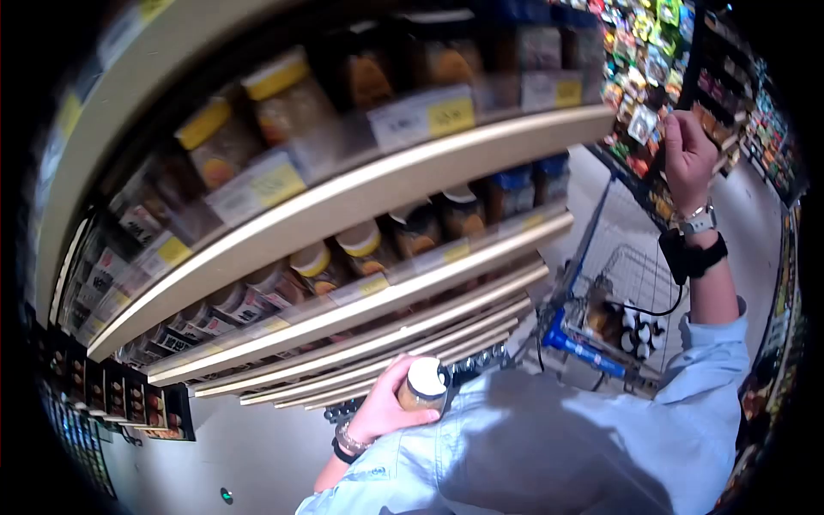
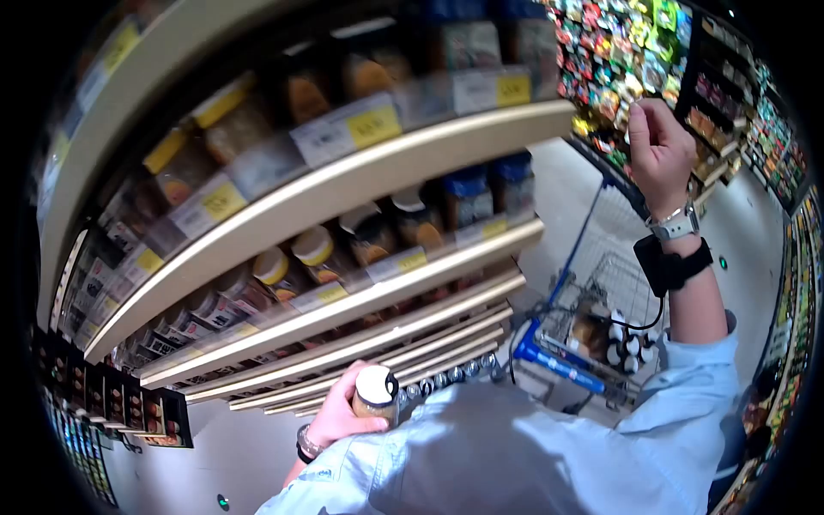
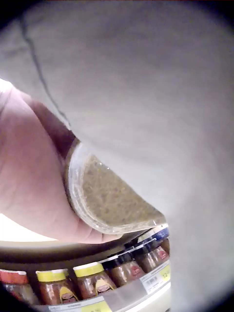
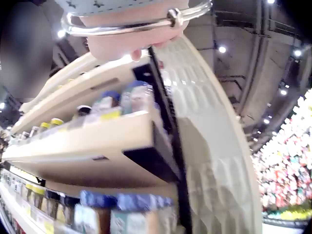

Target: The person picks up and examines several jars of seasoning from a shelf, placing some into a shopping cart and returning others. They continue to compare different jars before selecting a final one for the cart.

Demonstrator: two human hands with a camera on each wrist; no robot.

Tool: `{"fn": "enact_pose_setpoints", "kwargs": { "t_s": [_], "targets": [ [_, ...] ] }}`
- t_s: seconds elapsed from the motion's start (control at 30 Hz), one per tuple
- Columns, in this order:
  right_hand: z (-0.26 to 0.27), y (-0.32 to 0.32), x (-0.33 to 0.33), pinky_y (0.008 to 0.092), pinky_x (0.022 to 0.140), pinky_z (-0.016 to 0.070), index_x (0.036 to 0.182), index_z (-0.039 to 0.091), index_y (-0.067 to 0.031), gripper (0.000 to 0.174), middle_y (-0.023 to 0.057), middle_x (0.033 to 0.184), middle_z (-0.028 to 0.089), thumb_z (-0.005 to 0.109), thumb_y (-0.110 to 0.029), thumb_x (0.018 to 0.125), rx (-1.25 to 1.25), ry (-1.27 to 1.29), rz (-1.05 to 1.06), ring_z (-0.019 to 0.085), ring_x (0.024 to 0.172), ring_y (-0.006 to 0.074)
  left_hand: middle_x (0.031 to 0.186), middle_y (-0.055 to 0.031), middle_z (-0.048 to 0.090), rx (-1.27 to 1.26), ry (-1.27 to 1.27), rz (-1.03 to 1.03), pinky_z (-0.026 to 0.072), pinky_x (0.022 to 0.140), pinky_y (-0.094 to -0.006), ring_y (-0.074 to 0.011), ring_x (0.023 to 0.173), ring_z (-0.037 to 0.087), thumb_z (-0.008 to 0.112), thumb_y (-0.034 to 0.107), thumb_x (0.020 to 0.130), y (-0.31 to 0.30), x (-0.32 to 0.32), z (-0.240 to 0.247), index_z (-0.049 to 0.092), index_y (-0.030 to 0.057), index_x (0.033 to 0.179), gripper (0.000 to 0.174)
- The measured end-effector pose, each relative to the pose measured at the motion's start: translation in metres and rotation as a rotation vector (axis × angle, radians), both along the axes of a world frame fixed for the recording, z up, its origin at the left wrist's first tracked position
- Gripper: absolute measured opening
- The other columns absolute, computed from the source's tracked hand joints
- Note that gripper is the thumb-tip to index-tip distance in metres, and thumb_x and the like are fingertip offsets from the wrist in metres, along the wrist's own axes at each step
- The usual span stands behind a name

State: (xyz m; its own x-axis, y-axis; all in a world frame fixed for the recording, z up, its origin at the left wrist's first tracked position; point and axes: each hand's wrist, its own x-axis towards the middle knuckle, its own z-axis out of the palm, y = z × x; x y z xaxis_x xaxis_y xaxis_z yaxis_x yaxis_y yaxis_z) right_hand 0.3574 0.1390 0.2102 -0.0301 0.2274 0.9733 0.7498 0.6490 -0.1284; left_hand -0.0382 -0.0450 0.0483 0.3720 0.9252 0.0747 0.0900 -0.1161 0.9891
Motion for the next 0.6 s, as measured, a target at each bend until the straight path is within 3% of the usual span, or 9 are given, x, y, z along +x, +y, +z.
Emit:
{"fn": "enact_pose_setpoints", "kwargs": {
  "t_s": [0.1,0.17,0.3,0.37,0.43,0.5,0.53,0.57,0.6],
  "targets": [
    [-0.08,0.013,0.064,0.0277,0.047,0.0419,0.084,0.06,-0.0055,0.022,0.0079,0.061,0.059,0.052,-0.027,0.085,-0.295,0.043,-0.357,0.056,0.047,0.0179,0.102,-0.0081,0.048,-0.027,0.057,-0.046,0.0354,0.089,-0.03,-0.0197,0.098,0.047,0.079,0.019,0.057,0.005,0.017,-0.004,0.048,0.0011,0.111,0.065],
    [-0.15,0.03,0.118,0.0355,0.053,0.0449,0.086,0.061,-0.007,0.023,0.0123,0.069,0.061,0.054,-0.028,0.081,-0.636,-0.058,-0.478,0.06,0.059,0.028,0.102,-0.0079,0.048,-0.073,0.02,-0.037,0.0354,0.089,-0.0295,-0.0192,0.098,0.047,0.079,0.018,0.056,0.005,0.034,-0.003,0.049,0.0011,0.111,0.065],
    [-0.305,0.029,0.194,0.0379,0.066,0.0465,0.084,0.061,-0.0072,0.026,0.0149,0.076,0.062,0.063,-0.028,0.069,-1.21,-0.366,-0.408,0.059,0.077,0.031,0.099,-0.0066,0.048,-0.142,0.05,-0.071,0.0361,0.087,-0.0287,-0.0179,0.096,0.048,0.079,0.016,0.055,0.007,0.055,-0.001,0.049,0.0008,0.11,0.064],
    [-0.348,0.02,0.197,0.0362,0.07,0.0473,0.09,0.061,-0.009,0.033,0.014,0.081,0.062,0.067,-0.028,0.064,-1.548,-0.413,-0.418,0.059,0.079,0.0317,0.098,-0.0071,0.049,-0.145,0.064,-0.05,0.0366,0.086,-0.0288,-0.0185,0.095,0.049,0.079,0.017,0.055,0.007,0.061,-0.005,0.049,0.0011,0.11,0.064],
    [-0.36,-0.001,0.179,0.0359,0.074,0.0472,0.098,0.059,-0.0106,0.044,0.0134,0.09,0.062,0.069,-0.031,0.061,-1.887,-0.117,-0.148,0.059,0.082,0.0321,0.099,-0.0078,0.049,-0.117,0.136,-0.071,0.0371,0.086,-0.0294,-0.0195,0.095,0.049,0.08,0.019,0.055,0.007,0.063,-0.006,0.05,0.0014,0.11,0.065],
    [-0.412,0.005,0.189,0.0374,0.075,0.0475,0.103,0.057,-0.0106,0.052,0.0142,0.097,0.061,0.071,-0.033,0.058,-1.805,-0.149,-0.212,0.059,0.086,0.0314,0.1,-0.0084,0.05,-0.08,0.158,-0.06,0.0371,0.086,-0.0304,-0.0206,0.096,0.049,0.08,0.019,0.056,0.004,0.064,-0.013,0.05,0.0025,0.11,0.064],
    [-0.354,-0.006,0.146,0.0385,0.078,0.0467,0.104,0.055,-0.0096,0.06,0.0143,0.101,0.06,0.074,-0.036,0.054,-1.787,-0.346,-0.376,0.058,0.093,0.0314,0.101,-0.0082,0.049,-0.076,0.154,-0.05,0.0369,0.087,-0.0303,-0.0203,0.096,0.049,0.079,0.019,0.057,0.003,0.065,-0.016,0.05,0.0029,0.111,0.063],
    [-0.342,-0.011,0.135,0.0387,0.08,0.0463,0.107,0.053,-0.0099,0.064,0.0145,0.103,0.059,0.076,-0.033,0.051,-1.754,-0.342,-0.389,0.056,0.097,0.0311,0.101,-0.008,0.049,-0.072,0.147,-0.035,0.0367,0.087,-0.0302,-0.02,0.096,0.049,0.079,0.018,0.058,0.001,0.066,-0.017,0.05,0.0032,0.111,0.062],
    [-0.37,-0.004,0.147,0.0385,0.081,0.0462,0.11,0.05,-0.0107,0.068,0.0143,0.103,0.059,0.077,-0.03,0.05,-1.725,-0.415,-0.424,0.056,0.096,0.031,0.102,-0.0074,0.049,-0.086,0.124,-0.015,0.0363,0.088,-0.0302,-0.0195,0.097,0.048,0.078,0.018,0.06,-0.002,0.068,-0.016,0.049,0.0041,0.113,0.061]
  ]
}}
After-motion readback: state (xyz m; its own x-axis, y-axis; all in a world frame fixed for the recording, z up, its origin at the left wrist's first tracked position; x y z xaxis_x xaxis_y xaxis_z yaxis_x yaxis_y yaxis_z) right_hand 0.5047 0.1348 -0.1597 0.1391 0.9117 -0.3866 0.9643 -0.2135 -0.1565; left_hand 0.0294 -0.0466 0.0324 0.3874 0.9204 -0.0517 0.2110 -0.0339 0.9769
